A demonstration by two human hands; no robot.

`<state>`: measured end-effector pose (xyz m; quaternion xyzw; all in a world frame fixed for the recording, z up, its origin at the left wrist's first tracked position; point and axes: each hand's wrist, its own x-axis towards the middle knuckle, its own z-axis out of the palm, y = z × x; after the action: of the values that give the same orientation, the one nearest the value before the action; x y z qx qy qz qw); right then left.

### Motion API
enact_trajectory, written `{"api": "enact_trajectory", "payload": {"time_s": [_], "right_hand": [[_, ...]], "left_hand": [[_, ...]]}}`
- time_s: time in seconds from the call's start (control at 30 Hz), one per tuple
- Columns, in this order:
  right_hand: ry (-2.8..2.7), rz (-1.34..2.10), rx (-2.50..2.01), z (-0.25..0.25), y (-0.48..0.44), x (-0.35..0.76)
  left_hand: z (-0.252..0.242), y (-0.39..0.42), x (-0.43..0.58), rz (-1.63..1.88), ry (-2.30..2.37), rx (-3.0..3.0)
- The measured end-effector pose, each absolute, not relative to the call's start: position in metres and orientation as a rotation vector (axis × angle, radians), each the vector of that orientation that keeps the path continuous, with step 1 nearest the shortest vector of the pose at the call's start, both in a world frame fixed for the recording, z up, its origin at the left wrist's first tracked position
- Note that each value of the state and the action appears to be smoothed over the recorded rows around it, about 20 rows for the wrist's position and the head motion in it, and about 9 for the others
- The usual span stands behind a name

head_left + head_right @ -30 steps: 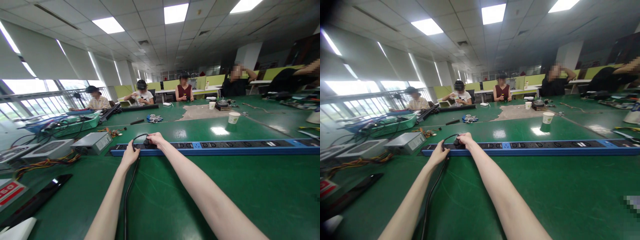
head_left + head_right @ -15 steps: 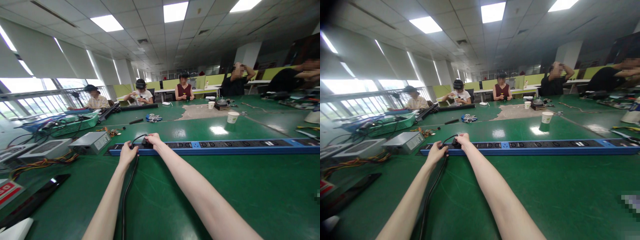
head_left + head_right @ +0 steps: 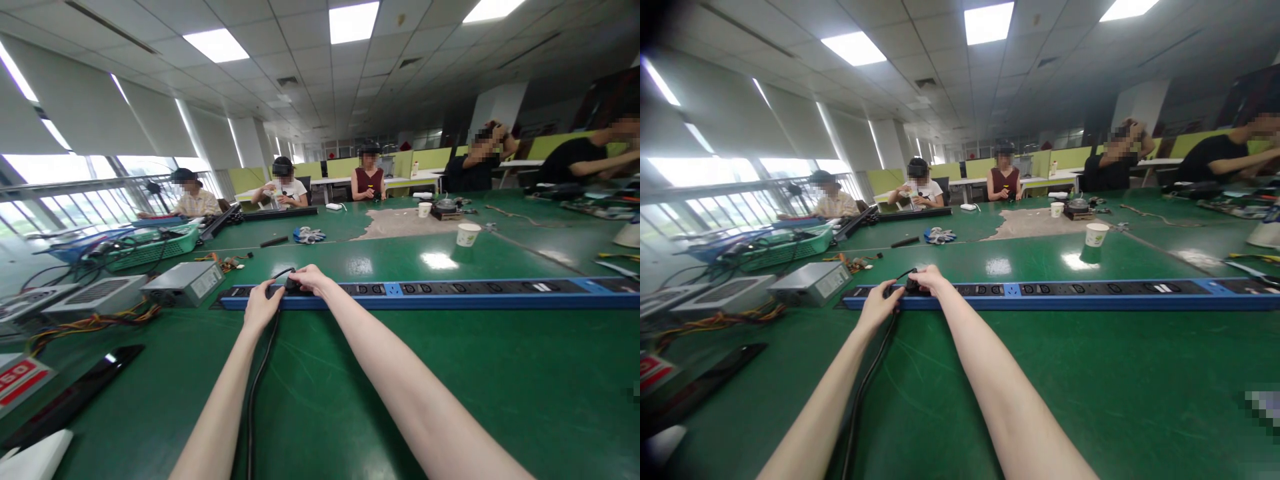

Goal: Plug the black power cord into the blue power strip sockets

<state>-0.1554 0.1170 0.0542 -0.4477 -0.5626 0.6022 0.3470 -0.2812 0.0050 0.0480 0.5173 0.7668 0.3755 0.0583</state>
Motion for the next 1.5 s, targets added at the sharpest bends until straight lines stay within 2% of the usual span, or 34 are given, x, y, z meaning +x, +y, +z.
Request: {"api": "enact_trajectory", "payload": {"time_s": [0.2,0.87,1.13,1.5], "right_hand": [[-1.508,1.513,-1.272,0.060,0.117,-0.155],[-1.216,1.826,-1.143,0.076,0.123,-0.137],[-1.249,1.781,-1.081,0.072,0.119,-0.105],[-1.344,1.613,-1.211,0.065,0.108,-0.112]], "left_hand": [[0.048,0.005,-0.282,1.099,2.325,1.565],[0.037,0.011,-0.284,1.099,2.279,1.523],[0.032,0.020,-0.279,1.153,2.156,1.615],[0.030,0.021,-0.281,1.062,2.288,1.700]]}}
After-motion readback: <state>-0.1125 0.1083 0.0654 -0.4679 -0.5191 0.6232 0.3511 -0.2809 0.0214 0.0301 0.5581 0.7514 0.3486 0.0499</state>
